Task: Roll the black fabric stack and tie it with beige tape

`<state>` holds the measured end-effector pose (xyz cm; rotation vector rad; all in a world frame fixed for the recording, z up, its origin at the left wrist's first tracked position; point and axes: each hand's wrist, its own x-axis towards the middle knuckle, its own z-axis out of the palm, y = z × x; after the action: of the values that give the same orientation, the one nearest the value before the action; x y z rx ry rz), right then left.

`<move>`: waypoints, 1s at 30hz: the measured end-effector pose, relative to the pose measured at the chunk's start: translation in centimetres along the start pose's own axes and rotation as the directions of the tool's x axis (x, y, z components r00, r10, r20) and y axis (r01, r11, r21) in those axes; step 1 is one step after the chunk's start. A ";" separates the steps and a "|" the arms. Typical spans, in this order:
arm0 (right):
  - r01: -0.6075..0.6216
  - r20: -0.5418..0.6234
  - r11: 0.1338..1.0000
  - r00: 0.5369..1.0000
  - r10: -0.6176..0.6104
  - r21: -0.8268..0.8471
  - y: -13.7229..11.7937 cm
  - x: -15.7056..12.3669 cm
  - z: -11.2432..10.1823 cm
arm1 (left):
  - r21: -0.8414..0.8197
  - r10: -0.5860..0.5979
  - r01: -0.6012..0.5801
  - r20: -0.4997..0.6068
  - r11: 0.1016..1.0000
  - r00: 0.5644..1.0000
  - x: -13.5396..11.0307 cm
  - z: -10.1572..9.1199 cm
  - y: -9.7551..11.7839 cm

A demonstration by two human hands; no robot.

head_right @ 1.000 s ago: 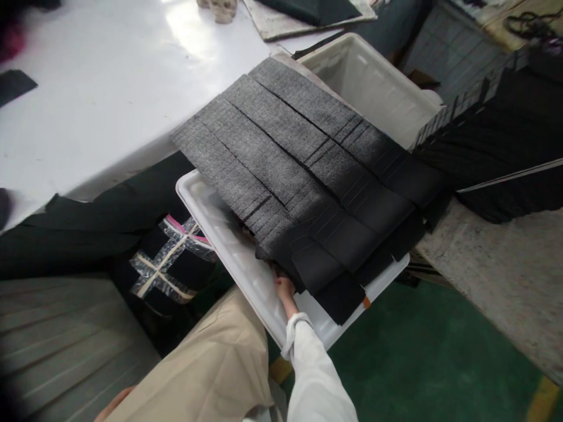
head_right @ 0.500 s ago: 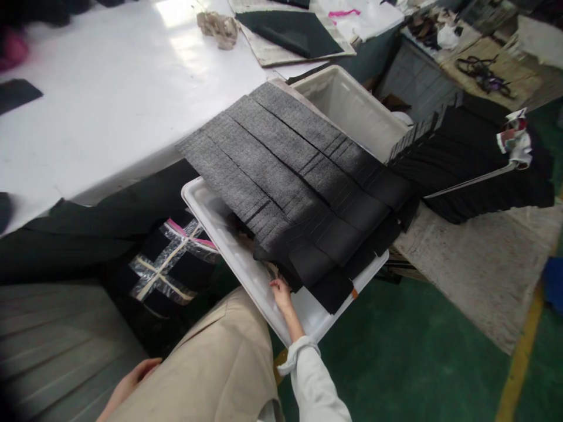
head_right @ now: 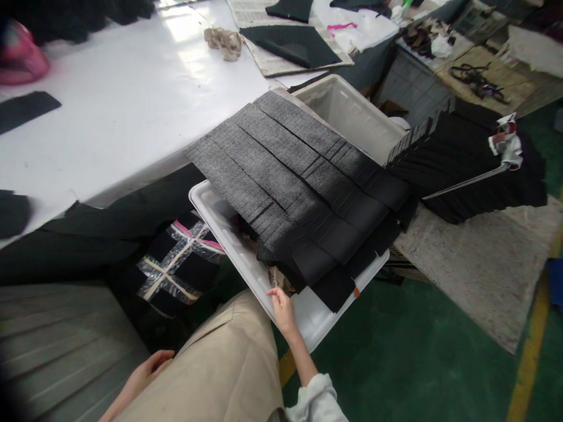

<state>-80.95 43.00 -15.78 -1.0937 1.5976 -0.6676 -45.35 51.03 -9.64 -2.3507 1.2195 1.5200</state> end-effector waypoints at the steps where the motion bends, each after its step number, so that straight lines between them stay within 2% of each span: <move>1: 0.010 0.007 1.000 1.000 -0.010 0.005 -0.8 -0.6 0.0 | -0.017 0.045 -0.045 0.000 0.999 0.999 0.7 0.1 -0.9; 4: 0.013 0.071 0.999 0.997 -0.017 0.050 -3.0 -2.3 0.0 | -0.053 0.161 -0.161 -0.005 0.986 0.987 2.7 0.1 -1.8; 6: -0.005 0.132 0.995 0.991 -0.008 0.104 -4.3 -3.3 -0.1 | -0.084 0.219 -0.216 0.022 0.973 0.976 3.3 -0.3 -0.5; 8: -0.028 0.170 0.988 0.985 0.002 0.153 -5.7 -4.3 -0.1 | -0.122 0.288 -0.277 0.079 0.953 0.954 3.3 -0.8 2.2; 10: -0.045 0.205 0.982 0.979 0.006 0.185 -7.2 -5.5 -0.1 | -0.147 0.371 -0.350 0.157 0.925 0.915 2.6 -1.3 5.6; 13: -0.076 0.296 0.968 0.955 0.002 0.238 -10.1 -7.4 -0.2 | -0.178 0.477 -0.443 0.275 0.879 0.835 1.0 -1.4 10.9; 17: -0.074 0.390 0.968 0.920 -0.026 0.241 -14.4 -10.0 -0.5 | -0.354 0.556 -0.433 0.429 0.829 0.712 -1.0 -0.8 15.7; 19: -0.054 0.447 0.966 0.892 -0.067 0.253 -16.3 -11.0 -0.4 | -0.449 0.575 -0.377 0.478 0.810 0.665 -1.6 0.1 17.1; 20: -0.050 0.477 0.962 0.874 -0.088 0.269 -17.1 -11.3 -0.2 | -0.500 0.571 -0.322 0.496 0.804 0.655 -1.8 0.6 17.6; 22: -0.048 0.528 0.954 0.841 -0.122 0.297 -18.5 -11.7 0.2 | -0.630 0.520 -0.090 0.541 0.771 0.661 -2.0 1.6 18.3; 24: -0.074 0.570 0.937 0.809 -0.144 0.341 -19.7 -11.9 0.6 | -0.718 0.455 0.177 0.591 0.673 0.666 -2.1 2.3 18.8; 25: -0.096 0.591 0.924 0.791 -0.155 0.370 -20.3 -12.0 0.8 | -0.738 0.430 0.272 0.606 0.617 0.670 -2.2 2.5 19.0; 26: -0.120 0.622 0.910 0.764 -0.171 0.398 -20.8 -12.1 0.9 | -0.746 0.413 0.330 0.617 0.579 0.671 -2.3 2.4 19.1; 28: -0.180 0.686 0.882 0.701 -0.195 0.435 -21.9 -12.2 1.2 | -0.741 0.388 0.373 0.630 0.558 0.672 -2.6 1.6 19.2; 29: -0.204 0.698 0.874 0.690 -0.192 0.442 -22.3 -12.2 1.3 | -0.739 0.372 0.381 0.631 0.556 0.681 -3.0 0.9 19.0; 30: -0.216 0.693 0.871 0.698 -0.178 0.441 -22.6 -12.3 1.6 | -0.743 0.353 0.372 0.617 0.556 0.704 -3.3 0.1 18.7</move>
<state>-71.77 44.50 8.20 -0.7893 0.6827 -0.4927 -58.38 40.31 -0.90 -1.5635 0.2150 3.1072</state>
